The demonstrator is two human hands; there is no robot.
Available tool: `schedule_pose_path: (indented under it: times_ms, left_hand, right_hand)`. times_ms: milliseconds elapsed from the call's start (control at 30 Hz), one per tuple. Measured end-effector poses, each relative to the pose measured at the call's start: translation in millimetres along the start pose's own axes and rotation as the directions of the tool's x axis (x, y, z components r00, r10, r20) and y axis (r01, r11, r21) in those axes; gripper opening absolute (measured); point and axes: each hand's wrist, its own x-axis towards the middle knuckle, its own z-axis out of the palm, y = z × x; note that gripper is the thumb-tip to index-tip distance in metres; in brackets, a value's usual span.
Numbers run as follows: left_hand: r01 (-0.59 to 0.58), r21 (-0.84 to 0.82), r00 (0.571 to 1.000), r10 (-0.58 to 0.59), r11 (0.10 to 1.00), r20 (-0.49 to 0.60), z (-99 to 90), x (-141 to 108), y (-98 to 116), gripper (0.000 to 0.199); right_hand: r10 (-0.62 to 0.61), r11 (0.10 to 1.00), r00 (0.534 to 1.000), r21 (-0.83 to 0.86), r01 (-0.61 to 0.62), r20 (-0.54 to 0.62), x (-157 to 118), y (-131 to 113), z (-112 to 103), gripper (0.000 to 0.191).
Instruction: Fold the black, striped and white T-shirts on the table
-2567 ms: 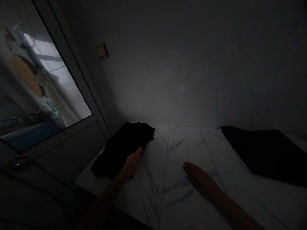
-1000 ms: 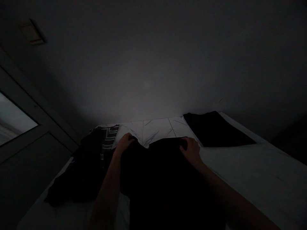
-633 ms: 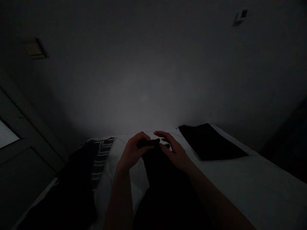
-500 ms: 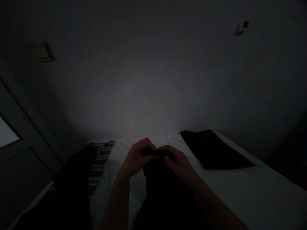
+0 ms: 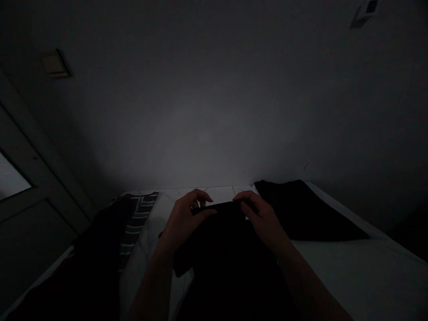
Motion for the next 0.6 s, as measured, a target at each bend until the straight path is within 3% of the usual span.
schedule_pose_path:
  times_ms: [233, 300, 433, 600]
  left_hand:
    - [-0.038, 0.021, 0.998, 0.039, 0.999, -0.054, 3.1, -1, 0, 0.015]
    - [-0.085, 0.081, 0.996, 0.087, 0.993, -0.024, 2.4, -1, 2, 0.015]
    - [-0.134, 0.176, 0.983, 0.108, 0.975, 0.15, 8.3, -2, 0, 0.021]
    - [-0.142, 0.034, 0.945, 0.125, 0.989, 0.301, 24.8, -2, -4, 0.022]
  right_hand:
    - [0.019, 0.999, 0.974, 0.043, -0.029, 0.224, 4, 4, -4, 0.018]
    - [-0.019, 1.0, 0.976, 0.018, 0.015, 0.216, 4, 4, -5, 0.021]
    - [-0.078, 0.997, 0.989, -0.013, 0.08, 0.122, 2, 3, 1, 0.024]
    - [-0.145, 0.989, 0.988, 0.006, 0.145, 0.057, -3, 3, 12, 0.018]
